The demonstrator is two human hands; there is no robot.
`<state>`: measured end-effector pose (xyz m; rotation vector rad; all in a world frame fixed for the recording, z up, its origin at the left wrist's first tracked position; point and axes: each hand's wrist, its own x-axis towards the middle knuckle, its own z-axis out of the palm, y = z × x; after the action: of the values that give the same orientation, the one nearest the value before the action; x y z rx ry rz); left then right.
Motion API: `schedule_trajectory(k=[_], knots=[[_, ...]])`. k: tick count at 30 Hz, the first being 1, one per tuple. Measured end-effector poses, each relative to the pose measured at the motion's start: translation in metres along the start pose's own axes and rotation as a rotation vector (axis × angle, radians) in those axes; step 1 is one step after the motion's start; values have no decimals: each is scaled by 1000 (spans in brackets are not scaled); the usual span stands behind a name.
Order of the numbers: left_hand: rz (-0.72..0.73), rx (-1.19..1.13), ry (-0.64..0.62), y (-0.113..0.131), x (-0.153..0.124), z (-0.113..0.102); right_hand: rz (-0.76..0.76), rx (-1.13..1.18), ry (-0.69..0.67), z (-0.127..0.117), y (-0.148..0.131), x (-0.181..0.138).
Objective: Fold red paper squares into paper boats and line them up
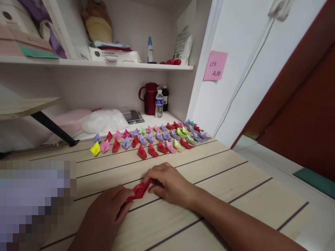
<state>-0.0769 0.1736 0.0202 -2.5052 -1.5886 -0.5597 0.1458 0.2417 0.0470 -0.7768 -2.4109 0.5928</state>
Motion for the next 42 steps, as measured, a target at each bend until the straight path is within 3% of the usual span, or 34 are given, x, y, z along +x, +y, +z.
schedule_trajectory(k=[5,11,18,26,31,42], knots=[[-53,-66,-49,-1,2,-3,52,-11,7,-4,-1,-1],[-215,-152,-146,-2,4,-10,86,-2,-1,-9,3,-2],[-241,-224,-160,-8,4,-15,75,32,-31,-11,4,-3],[-118,-252,-188,-3,7,-25,119,48,-55,-14,5,-3],[58,-184,-211,0,10,-30,199,126,-54,-17,7,-3],[235,23,-101,-5,11,-20,213,254,-27,-16,6,-2]])
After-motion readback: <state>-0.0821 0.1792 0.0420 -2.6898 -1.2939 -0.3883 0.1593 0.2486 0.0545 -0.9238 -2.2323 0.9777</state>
